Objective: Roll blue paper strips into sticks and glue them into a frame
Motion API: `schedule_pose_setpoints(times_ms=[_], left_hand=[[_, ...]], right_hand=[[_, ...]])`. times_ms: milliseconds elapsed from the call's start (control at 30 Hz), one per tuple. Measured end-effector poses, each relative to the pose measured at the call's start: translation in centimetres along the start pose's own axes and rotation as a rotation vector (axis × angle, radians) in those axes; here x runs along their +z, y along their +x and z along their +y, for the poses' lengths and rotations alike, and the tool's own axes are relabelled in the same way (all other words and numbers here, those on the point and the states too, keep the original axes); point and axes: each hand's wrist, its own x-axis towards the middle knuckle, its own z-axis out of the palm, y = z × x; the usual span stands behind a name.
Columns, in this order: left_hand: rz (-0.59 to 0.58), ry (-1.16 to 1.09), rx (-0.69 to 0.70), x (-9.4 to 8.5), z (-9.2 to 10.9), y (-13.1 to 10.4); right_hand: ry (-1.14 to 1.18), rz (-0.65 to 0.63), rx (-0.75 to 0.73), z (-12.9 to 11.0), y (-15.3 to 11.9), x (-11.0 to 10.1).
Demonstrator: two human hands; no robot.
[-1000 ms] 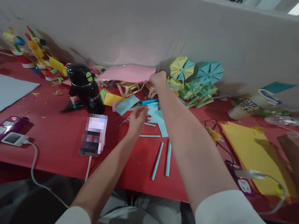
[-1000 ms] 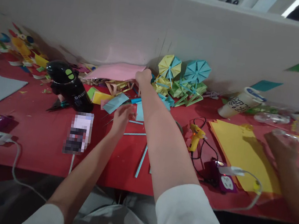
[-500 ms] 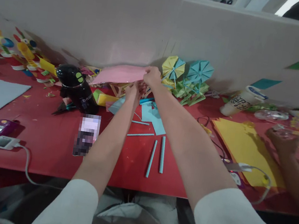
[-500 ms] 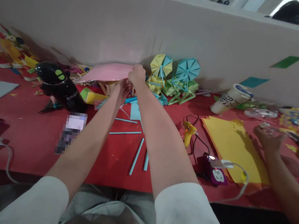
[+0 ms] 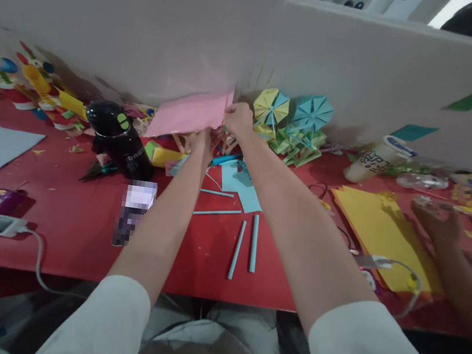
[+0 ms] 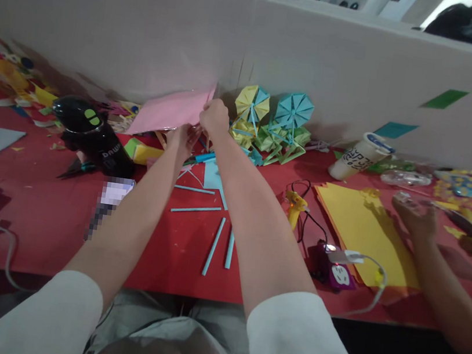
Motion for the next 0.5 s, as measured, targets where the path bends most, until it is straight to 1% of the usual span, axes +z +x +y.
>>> schedule_pose_setpoints(times_ms=[133, 233, 300, 400, 500], left_hand=[[-0.025, -0.021, -0.005, -0.5, 0.1, 0.9], [-0.054, -0.035, -0.010, -1.1, 0.1, 1.6], [-0.093, -0.046, -0.015, -1.4, 0.0, 1.9], [-0.121, -0.063, -0.031, -1.8, 0.0, 2.3], [-0.124, -0.088, -0.043, -1.9, 0.2, 2.6]], right_hand=[[0.020, 0.060, -0.016, -0.1, 0.1, -0.7], [0.047, 0.130, -0.048, 0.0, 0.3, -1.5], [0.095, 0.195, -0.107, 0.3, 0.8, -2.1], [0.193, 0.307, -0.240, 0.7, 1.7, -3.5], [0.352, 0.392, -0.330, 0.1, 1.8, -5.9]])
